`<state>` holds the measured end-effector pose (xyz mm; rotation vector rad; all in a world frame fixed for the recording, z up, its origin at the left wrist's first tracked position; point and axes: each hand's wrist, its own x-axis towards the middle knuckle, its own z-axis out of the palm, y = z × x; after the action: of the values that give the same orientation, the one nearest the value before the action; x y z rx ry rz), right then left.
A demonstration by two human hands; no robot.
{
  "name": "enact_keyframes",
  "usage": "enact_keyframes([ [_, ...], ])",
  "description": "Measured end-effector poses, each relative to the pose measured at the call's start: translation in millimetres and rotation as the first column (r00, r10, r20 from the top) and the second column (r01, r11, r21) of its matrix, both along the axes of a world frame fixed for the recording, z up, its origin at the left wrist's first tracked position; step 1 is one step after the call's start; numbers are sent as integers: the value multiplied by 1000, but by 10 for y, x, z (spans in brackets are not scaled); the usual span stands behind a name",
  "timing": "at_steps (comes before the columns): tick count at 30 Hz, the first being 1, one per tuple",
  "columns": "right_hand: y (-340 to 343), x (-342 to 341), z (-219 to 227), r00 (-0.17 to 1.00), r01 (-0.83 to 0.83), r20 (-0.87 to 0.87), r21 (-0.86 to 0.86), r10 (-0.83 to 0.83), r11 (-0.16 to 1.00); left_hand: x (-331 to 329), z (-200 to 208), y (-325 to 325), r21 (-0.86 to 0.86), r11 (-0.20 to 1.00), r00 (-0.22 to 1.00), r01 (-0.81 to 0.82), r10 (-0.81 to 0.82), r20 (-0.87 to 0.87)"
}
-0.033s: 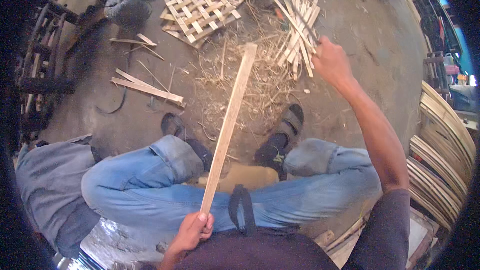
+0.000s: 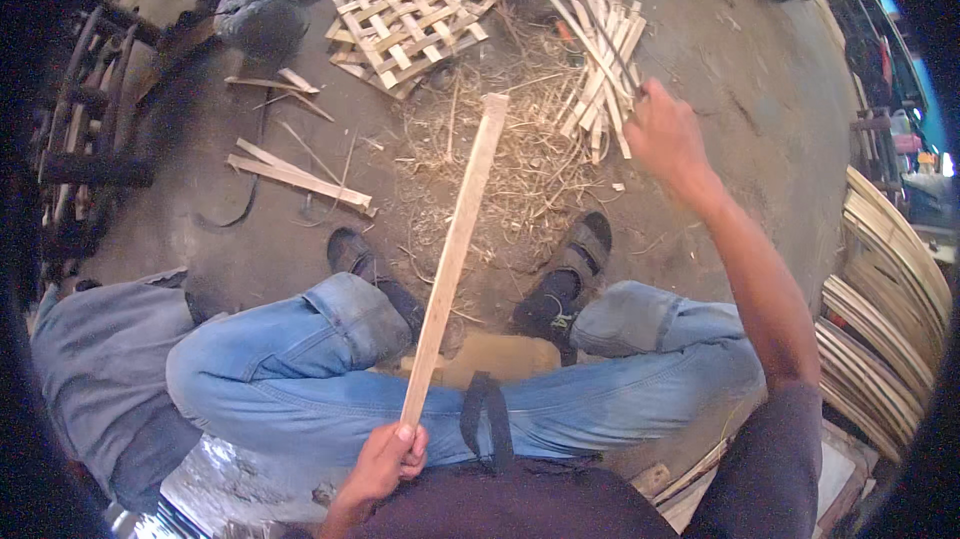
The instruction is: The person sits on the floor and uses a curved knife to shave and shape a thin wooden stick. They repeatedly scrape the stick's surface, rotate it, and inspect the edges while producing wood shavings.
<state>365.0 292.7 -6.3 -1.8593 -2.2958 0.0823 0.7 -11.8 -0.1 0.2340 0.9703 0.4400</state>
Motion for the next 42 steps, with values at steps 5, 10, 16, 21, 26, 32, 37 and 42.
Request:
enact_keyframes([
  [5,-1436,-941,-118,933,-360,-186,-535,309,764,82,-88,352,-121,978,978,-171,183,100],
  [10,-1369,-690,-221,900,-402,-13,-411,436,818,151,-130,411,-104,992,990,-69,80,114],
  [16,-1299,-622,-71,875,-472,-165,-500,455,726,131,-75,266,-142,989,986,-34,56,155],
  [21,-668,-583,-377,748,36,-541,-546,-384,837,142,-79,257,-158,984,987,78,-54,154],
  [26,-839,-1095,-540,265,-47,-724,-669,-637,742,157,-106,197,-31,991,978,132,-125,166],
  [32,-963,-1244,-492,507,-125,-666,-685,-548,717,287,-144,486,-123,984,985,-132,144,95],
  [37,-1814,-1049,17,855,-518,-343,-585,389,624,235,-185,490,-101,991,995,-87,83,-52],
  [42,-1577,-830,-122,938,-345,-175,-535,299,771,188,-99,467,-38,993,984,-115,109,-142],
])
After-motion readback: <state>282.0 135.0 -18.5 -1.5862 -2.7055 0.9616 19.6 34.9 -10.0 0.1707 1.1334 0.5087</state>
